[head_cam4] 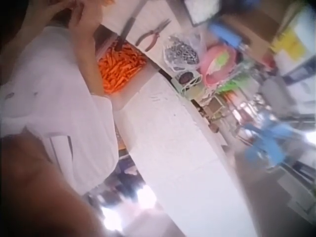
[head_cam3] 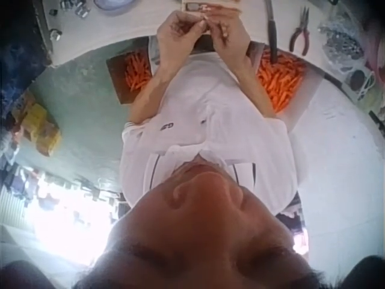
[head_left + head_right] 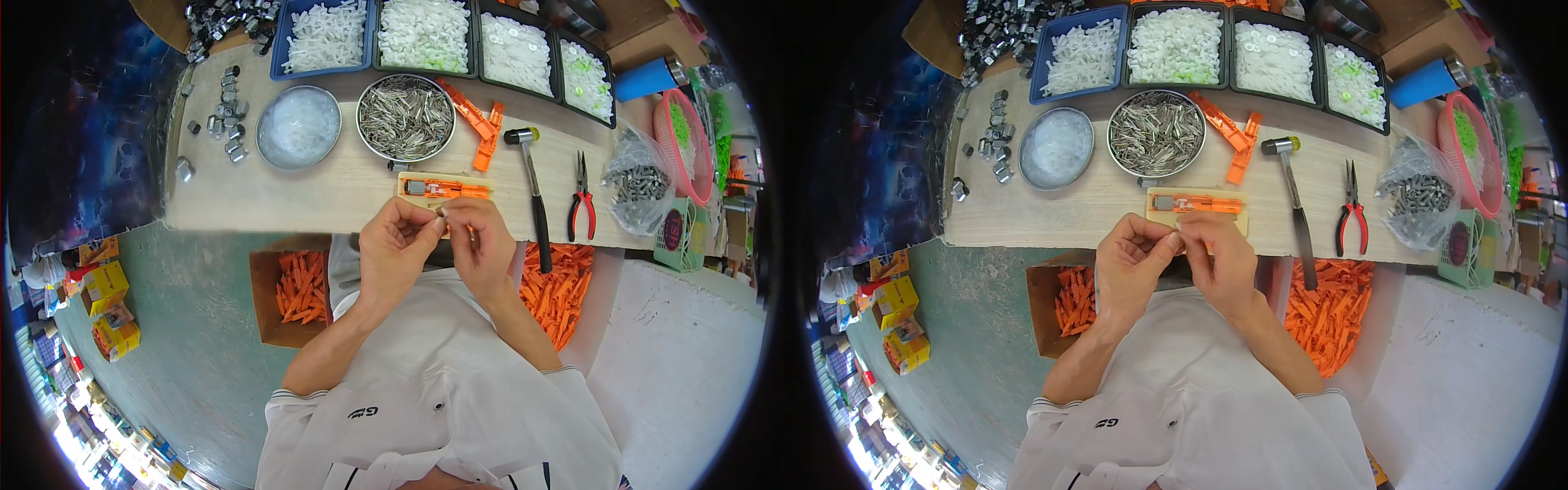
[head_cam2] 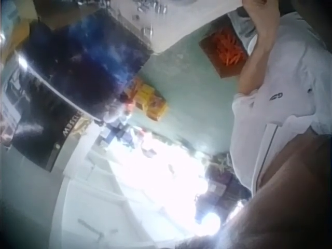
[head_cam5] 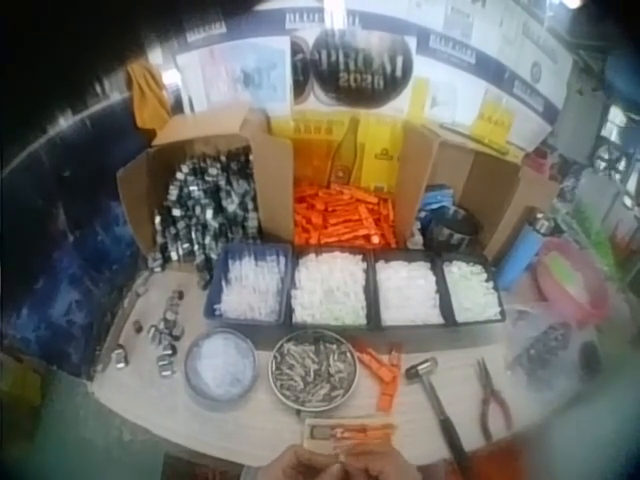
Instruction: Assemble small plastic toy parts and components using screws and a hammer at a factory workstation.
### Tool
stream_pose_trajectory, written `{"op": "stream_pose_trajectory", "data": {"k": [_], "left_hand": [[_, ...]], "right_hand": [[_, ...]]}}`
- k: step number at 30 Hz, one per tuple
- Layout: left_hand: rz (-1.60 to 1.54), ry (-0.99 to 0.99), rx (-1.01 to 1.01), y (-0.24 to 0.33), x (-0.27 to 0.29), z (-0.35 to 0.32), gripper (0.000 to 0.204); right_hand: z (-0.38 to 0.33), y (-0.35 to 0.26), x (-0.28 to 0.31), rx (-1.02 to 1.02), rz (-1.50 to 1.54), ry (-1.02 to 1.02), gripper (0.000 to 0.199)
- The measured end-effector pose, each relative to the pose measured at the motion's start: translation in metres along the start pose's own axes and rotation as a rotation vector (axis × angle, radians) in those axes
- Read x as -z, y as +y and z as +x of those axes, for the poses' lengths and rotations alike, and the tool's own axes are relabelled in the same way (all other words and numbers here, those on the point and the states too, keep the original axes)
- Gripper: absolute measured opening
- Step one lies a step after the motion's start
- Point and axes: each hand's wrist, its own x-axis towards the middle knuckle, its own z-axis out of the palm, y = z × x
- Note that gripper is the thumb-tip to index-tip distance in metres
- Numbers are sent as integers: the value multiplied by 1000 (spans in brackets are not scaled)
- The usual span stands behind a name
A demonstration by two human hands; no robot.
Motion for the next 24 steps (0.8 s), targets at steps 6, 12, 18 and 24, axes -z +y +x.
{"op": "stream_pose_trajectory", "data": {"k": [6,12,18,24], "left_hand": [[228,-181,-102,1,20,-2,9],[106,-377,141,0,37,1,11],[118,-256,71,-9,28,-2,10],[675,-79,-398,-14,21,-10,13]], "right_hand": [[-2,-4,25,-23,122,-216,14],[-2,-17,46,-665,507,-483,10],[3,-19,40,-201,19,-554,15],[7,-10,34,24,-242,-364,18]]}}
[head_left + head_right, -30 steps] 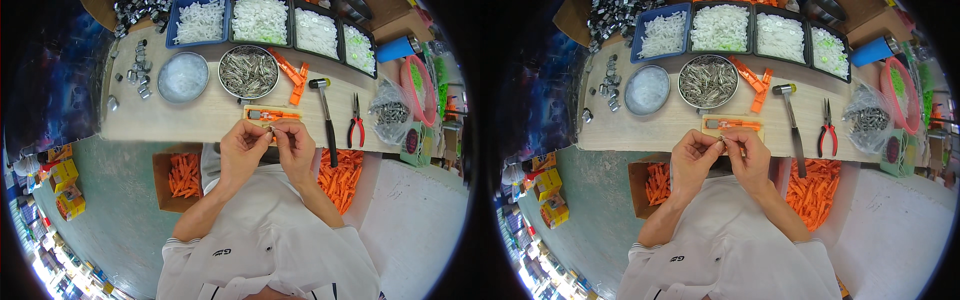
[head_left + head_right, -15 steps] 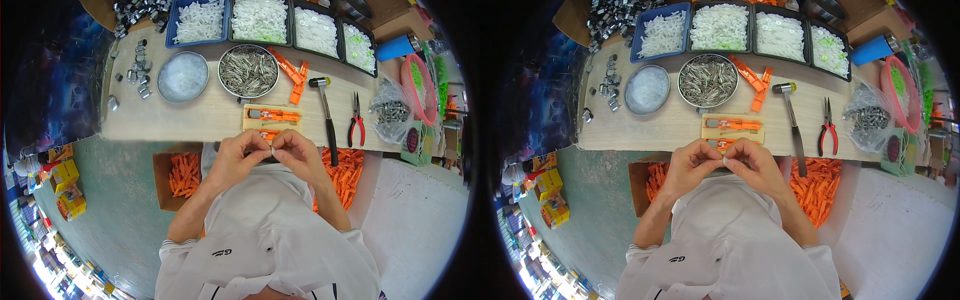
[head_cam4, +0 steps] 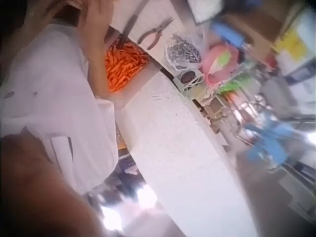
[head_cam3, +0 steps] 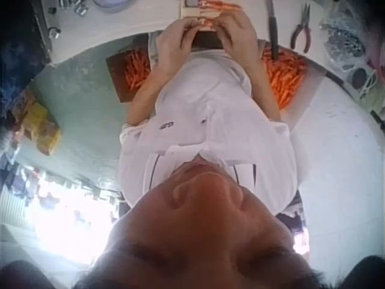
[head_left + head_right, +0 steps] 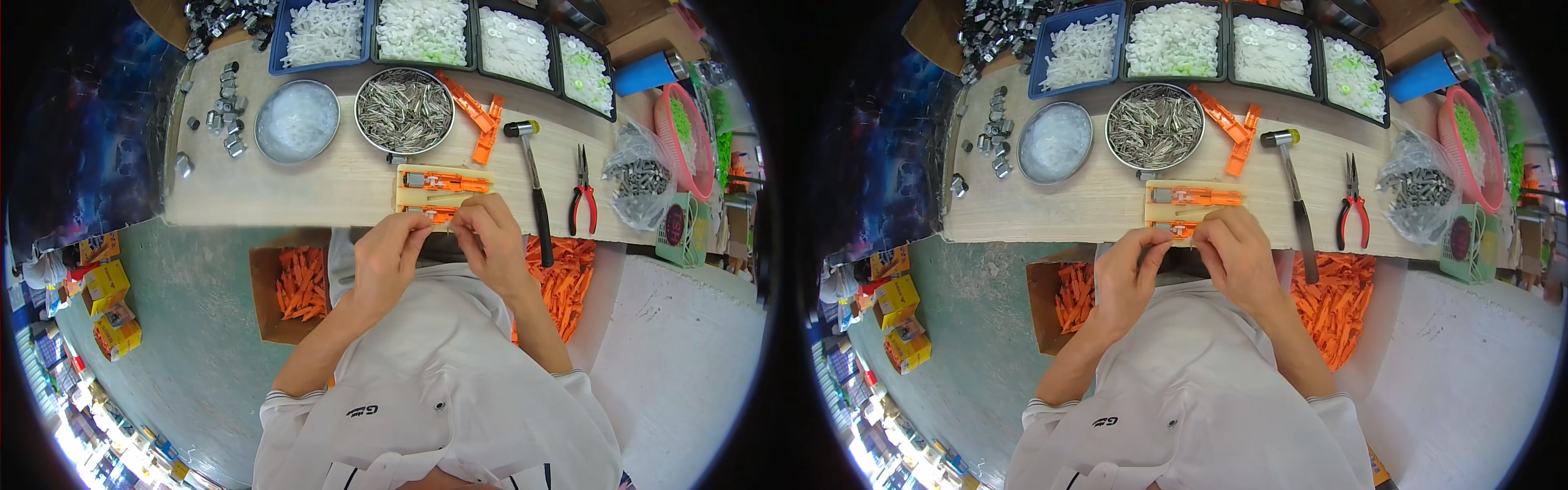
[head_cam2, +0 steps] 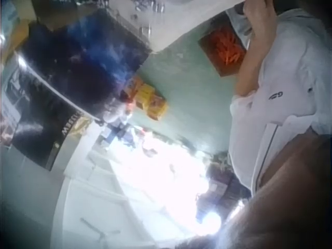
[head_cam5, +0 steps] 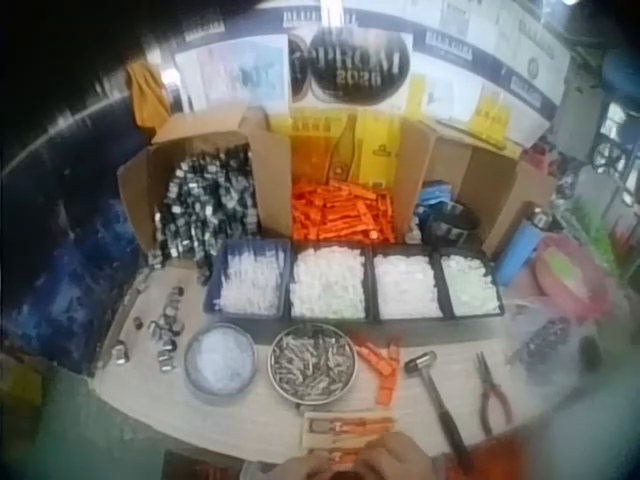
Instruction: Assemble small plastic toy parts and components using screws and a hammer at a factory workstation.
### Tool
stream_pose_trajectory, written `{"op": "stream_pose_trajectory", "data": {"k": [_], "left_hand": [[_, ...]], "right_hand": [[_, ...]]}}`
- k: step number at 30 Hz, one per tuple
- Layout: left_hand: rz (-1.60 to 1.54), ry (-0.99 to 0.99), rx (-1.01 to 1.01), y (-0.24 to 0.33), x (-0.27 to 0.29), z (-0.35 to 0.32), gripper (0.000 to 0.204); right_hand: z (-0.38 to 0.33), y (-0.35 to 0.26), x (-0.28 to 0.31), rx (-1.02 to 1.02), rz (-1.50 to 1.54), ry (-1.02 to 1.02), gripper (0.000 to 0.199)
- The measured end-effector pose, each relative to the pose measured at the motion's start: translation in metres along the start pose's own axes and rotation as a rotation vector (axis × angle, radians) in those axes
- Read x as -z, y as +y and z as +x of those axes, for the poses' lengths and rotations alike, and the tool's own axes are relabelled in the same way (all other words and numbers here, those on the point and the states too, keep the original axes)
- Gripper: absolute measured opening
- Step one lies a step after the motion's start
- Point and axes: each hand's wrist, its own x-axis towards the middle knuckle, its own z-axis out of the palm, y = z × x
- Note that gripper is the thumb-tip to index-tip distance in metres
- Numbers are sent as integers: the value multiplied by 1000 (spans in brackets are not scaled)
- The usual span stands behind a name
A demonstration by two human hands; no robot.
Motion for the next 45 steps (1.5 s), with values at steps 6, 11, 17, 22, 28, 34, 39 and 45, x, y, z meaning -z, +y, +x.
{"op": "stream_pose_trajectory", "data": {"k": [6,11,17,22,28,34,39,45], "left_hand": [[421,12,-504,-14,-9,-8,15],[586,-81,-543,-21,-12,-13,12],[646,-134,-571,-16,-15,-20,13],[759,-171,-486,-10,-23,-29,10],[870,-195,-453,2,-30,-32,7],[855,-187,-420,5,-36,-34,8],[877,-173,-423,6,-38,-30,7],[946,-168,-482,4,-38,-28,7]], "right_hand": [[4,20,-13,117,-307,27,19],[1,24,-17,113,-340,9,19],[-6,24,-16,109,-340,54,24],[-10,20,-12,116,-335,21,28],[0,14,3,90,-304,-128,25],[7,28,7,120,-239,-240,21],[13,37,20,172,-201,-179,20],[98,139,132,-78,-656,555,13]]}}
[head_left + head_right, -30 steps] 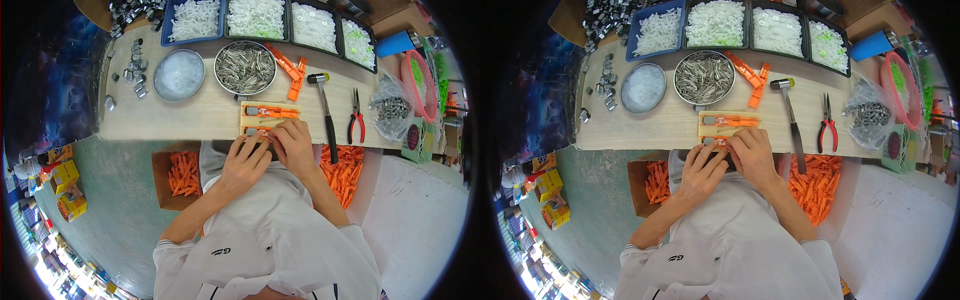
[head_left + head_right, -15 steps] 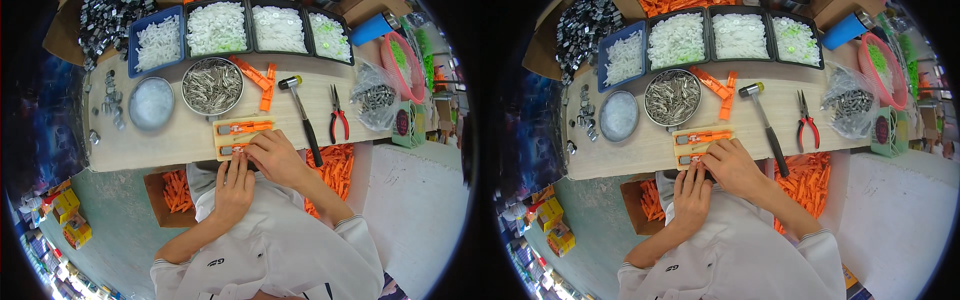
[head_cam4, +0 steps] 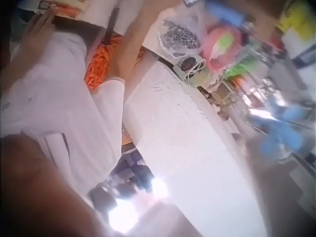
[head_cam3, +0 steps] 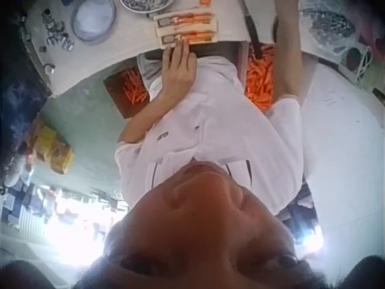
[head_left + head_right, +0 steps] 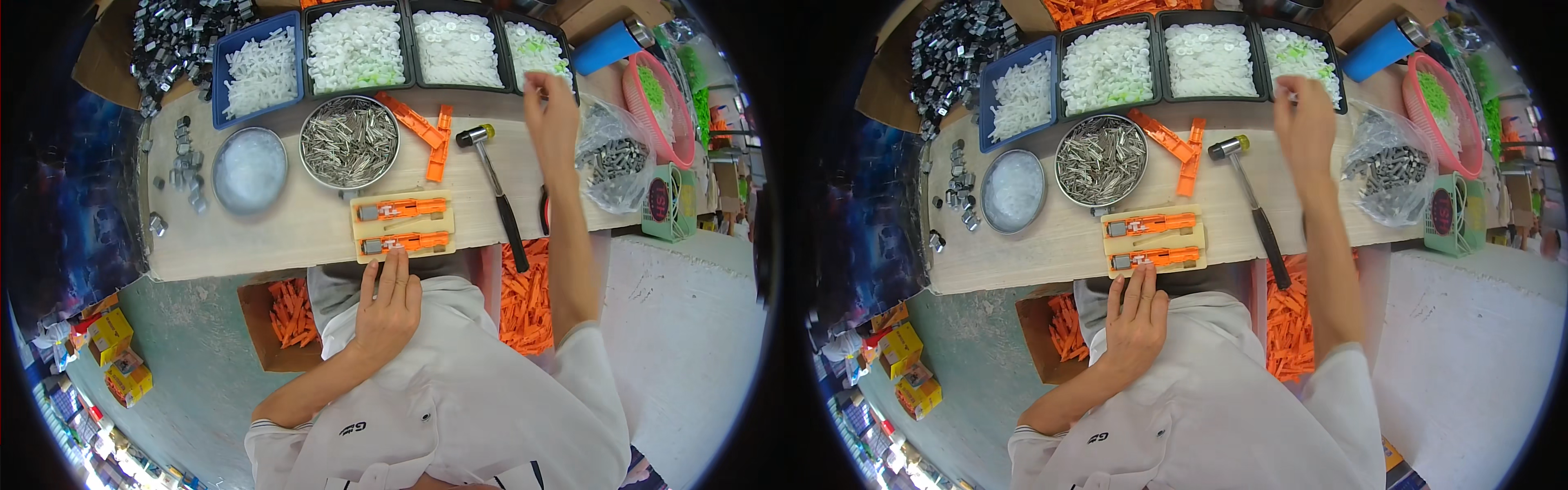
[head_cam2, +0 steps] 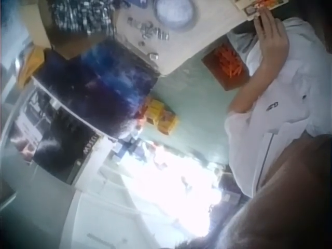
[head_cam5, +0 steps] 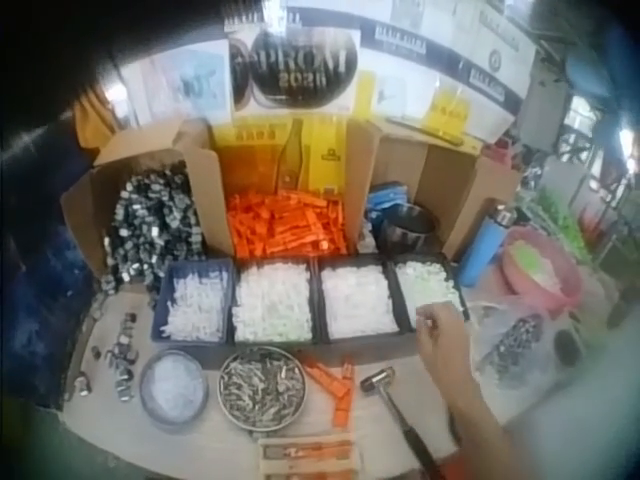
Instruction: Assemble small plastic toy parts and components using screws and a hammer at a factory workstation.
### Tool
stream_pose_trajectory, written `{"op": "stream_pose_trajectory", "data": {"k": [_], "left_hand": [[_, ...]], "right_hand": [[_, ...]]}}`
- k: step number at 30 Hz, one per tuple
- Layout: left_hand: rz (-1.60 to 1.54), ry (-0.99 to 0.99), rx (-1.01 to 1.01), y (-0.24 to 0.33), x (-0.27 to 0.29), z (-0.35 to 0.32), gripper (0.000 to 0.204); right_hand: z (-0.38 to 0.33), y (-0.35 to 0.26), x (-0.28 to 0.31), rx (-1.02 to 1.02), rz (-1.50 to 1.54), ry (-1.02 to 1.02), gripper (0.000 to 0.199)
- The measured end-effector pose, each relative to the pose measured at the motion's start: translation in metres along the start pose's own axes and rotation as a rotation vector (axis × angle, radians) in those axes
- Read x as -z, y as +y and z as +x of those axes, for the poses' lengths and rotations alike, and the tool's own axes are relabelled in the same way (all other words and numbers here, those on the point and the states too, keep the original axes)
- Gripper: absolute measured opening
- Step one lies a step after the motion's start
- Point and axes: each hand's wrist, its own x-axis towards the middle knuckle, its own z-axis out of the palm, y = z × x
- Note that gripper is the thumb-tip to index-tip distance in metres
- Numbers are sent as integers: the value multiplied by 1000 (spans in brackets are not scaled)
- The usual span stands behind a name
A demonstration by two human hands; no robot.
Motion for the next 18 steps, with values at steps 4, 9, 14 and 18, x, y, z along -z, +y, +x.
{"op": "stream_pose_trajectory", "data": {"k": [4,9,14,18], "left_hand": [[-29,15,4,0,0,0,9],[-269,137,37,-12,6,2,9],[-718,230,291,-23,31,23,14],[-1088,268,575,-36,36,45,10]], "right_hand": [[40,65,-22,10,-376,-2,18],[52,50,-28,-34,-526,-128,20],[50,58,-28,23,-546,-141,19],[37,51,-22,148,-382,51,13]]}}
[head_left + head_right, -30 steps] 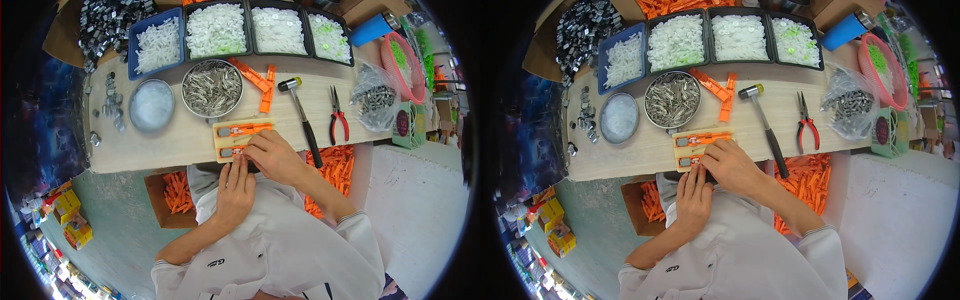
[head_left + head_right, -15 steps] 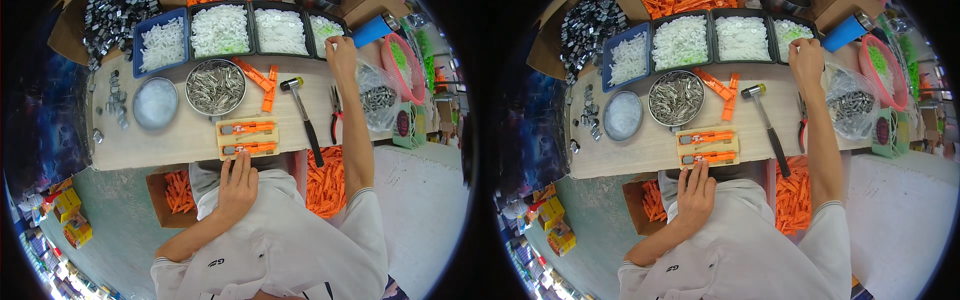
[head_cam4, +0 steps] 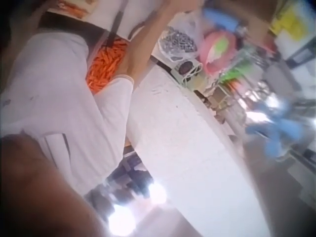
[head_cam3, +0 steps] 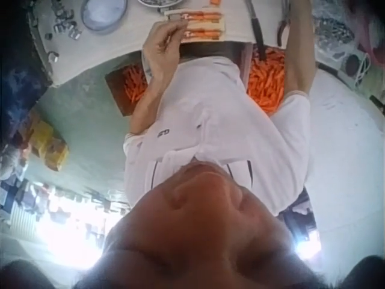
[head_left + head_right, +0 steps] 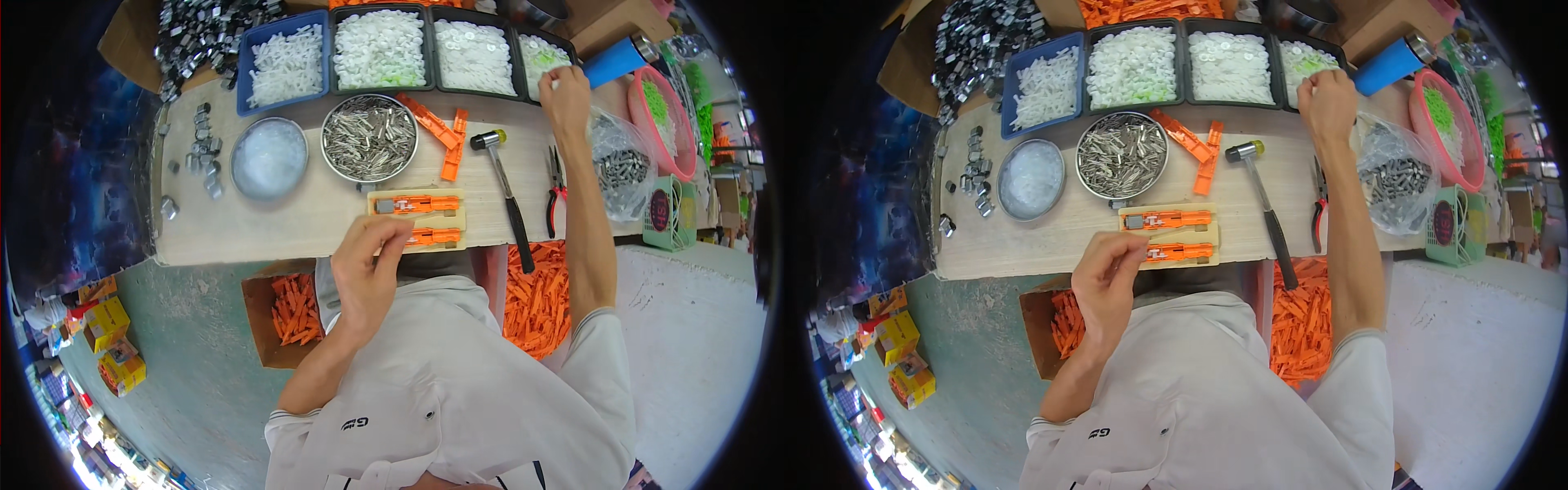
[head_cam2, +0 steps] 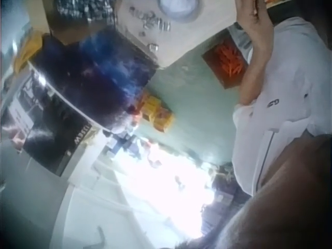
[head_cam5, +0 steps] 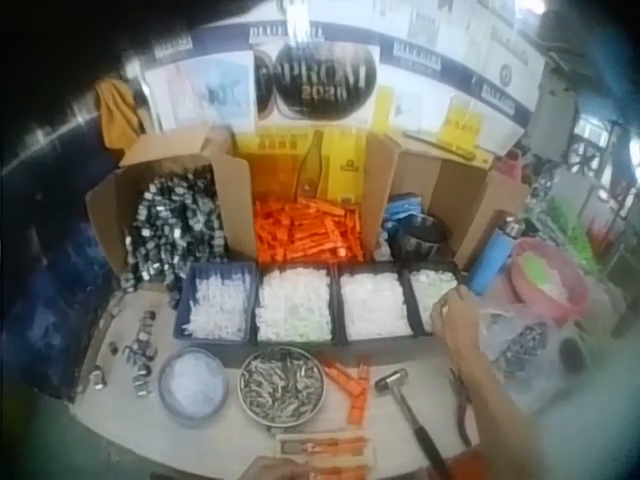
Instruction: Assemble small plastic toy parts and components using screws and a hammer at a factory workstation.
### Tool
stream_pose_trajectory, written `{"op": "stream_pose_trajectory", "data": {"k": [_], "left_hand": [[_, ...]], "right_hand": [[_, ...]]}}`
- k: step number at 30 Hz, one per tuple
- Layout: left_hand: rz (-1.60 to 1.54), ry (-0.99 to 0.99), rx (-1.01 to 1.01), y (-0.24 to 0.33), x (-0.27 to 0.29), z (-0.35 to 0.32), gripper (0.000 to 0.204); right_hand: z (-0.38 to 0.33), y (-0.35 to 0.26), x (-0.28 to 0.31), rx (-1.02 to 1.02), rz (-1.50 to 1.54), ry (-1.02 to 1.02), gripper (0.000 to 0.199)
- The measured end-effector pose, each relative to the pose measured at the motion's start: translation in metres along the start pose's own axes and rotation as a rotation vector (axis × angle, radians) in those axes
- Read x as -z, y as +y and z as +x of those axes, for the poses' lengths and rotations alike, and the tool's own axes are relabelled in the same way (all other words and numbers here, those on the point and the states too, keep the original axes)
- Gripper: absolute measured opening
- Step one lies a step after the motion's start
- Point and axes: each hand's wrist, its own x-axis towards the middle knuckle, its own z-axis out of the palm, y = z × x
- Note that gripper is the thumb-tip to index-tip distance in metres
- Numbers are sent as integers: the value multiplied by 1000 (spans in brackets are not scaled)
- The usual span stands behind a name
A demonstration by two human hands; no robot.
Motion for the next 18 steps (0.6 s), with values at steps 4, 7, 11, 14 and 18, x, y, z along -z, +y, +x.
{"op": "stream_pose_trajectory", "data": {"k": [4,7,11,14,18], "left_hand": [[-284,48,54,-5,-2,11,10],[-411,13,170,-2,-8,14,14],[-461,-68,208,-3,-6,10,19],[-440,-36,197,-9,-7,5,19],[-316,-56,126,-12,-5,2,22]], "right_hand": [[-67,-106,71,-504,957,-253,18],[-112,-183,126,-881,1508,-584,11],[-128,-212,143,-1218,1988,-626,8],[-133,-213,143,-1241,2063,-608,7],[-137,-214,144,-1225,2035,-616,8]]}}
